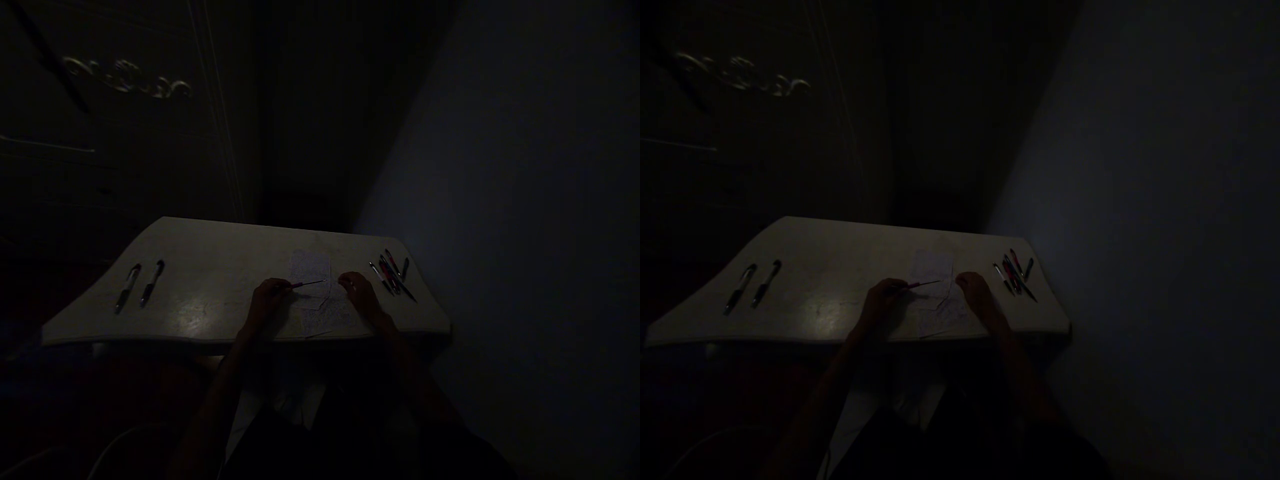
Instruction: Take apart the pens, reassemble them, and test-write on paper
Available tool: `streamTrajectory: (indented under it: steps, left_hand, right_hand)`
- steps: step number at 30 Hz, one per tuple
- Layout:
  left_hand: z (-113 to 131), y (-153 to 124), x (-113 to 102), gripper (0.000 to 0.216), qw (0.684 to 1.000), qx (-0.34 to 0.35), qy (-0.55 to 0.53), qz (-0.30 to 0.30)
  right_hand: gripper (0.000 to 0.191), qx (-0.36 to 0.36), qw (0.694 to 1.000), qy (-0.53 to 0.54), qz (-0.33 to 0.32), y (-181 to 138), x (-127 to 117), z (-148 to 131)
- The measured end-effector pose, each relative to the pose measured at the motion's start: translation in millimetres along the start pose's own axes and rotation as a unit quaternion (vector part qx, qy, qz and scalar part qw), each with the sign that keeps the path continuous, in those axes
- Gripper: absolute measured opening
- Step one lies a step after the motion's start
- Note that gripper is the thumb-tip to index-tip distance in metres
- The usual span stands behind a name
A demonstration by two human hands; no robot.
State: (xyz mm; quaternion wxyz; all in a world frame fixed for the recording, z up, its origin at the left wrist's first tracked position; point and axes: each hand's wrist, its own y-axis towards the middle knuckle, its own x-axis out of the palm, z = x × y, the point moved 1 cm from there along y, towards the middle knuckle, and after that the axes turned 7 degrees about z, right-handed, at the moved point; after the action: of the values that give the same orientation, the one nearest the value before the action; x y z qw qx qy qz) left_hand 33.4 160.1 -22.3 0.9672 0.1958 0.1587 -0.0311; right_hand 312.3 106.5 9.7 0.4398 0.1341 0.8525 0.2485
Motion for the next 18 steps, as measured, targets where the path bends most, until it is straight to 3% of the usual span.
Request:
streamTrajectory:
  steps: [5, 18]
  left_hand:
    - [-2.9, 0.6, -0.3, 0.020, 0.999, 0.025, 0.024, -0.008]
    - [-4.2, -1.1, -0.9, 0.018, 0.999, 0.038, 0.021, -0.008]
  right_hand:
    - [0.015, -0.057, 0.998, -0.002, 0.000, 5.7, -2.9, -11.8]
    - [0.012, -0.063, 0.997, -0.022, -0.041, 6.1, -1.2, -12.6]
